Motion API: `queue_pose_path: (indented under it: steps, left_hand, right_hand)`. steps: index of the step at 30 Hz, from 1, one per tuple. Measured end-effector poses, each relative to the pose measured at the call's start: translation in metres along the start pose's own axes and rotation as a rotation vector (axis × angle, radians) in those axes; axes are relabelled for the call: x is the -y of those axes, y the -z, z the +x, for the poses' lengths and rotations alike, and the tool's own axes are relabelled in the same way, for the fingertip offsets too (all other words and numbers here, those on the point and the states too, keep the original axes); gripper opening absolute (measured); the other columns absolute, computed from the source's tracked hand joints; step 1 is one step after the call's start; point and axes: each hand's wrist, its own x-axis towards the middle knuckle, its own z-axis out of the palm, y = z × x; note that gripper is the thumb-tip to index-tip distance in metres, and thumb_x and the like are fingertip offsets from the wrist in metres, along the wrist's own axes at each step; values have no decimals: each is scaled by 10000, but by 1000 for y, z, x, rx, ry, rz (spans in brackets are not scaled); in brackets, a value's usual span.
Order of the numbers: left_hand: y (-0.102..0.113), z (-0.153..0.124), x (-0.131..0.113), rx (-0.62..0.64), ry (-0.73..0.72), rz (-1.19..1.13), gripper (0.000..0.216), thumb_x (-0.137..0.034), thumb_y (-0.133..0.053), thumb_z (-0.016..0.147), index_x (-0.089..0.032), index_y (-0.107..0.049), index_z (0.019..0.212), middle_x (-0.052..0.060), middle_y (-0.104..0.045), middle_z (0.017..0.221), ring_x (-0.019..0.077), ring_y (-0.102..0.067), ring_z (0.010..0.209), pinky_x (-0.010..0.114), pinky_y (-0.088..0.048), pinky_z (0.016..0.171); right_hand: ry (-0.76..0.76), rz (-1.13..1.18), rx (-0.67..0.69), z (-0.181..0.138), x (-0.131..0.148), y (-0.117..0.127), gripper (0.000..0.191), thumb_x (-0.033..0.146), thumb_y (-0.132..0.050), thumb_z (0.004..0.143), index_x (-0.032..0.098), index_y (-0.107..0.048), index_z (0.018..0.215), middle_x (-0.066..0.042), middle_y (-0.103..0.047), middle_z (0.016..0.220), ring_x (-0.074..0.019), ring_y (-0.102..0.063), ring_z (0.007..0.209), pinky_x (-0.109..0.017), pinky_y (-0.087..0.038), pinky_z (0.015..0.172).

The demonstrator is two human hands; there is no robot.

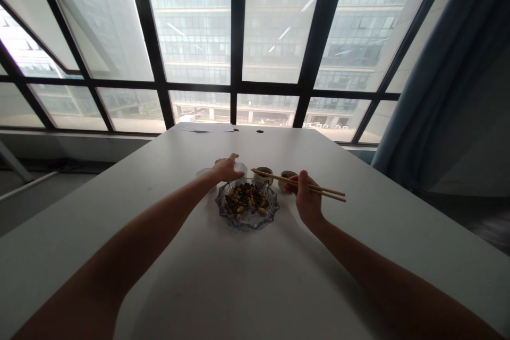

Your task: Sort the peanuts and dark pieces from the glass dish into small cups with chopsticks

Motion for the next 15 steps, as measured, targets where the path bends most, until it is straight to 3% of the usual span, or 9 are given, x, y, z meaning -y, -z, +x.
queue_pose_path:
  steps: [3,7,11,15]
  left_hand:
    - [5,-1,-6,-34,-116,-20,793,-391,-749,699,-190,-446,1404,156,-697,1192,341,-654,1092,443,-514,915]
    - [14,-15,-14,-145,-339,30,766,-279,-715,745,-194,-416,1445,146,-637,1294,325,-587,1186,465,-485,996]
    - [15,-25,-18,-166,-351,2,781,-333,-731,764,-198,-395,1456,140,-637,1293,321,-592,1181,483,-476,1013]
    - [14,-27,-19,-199,-356,1,755,-375,-731,775,-195,-417,1438,141,-658,1260,332,-619,1147,503,-453,1025]
  right_hand:
    - [75,-41,20,-3,7,1,536,706,-526,867,195,-627,740,-43,-674,566,-194,-668,522,-319,-545,524]
    - [291,-197,143,-7,18,4,463,614,-472,947,218,-627,763,-43,-693,639,-188,-672,592,-323,-549,585]
    - [510,-355,319,-1,21,-4,409,539,-486,960,227,-645,750,-47,-697,690,-183,-652,631,-327,-531,635]
    - [542,-438,409,11,24,-24,378,546,-539,925,231,-668,761,-36,-701,701,-181,-627,623,-327,-512,631]
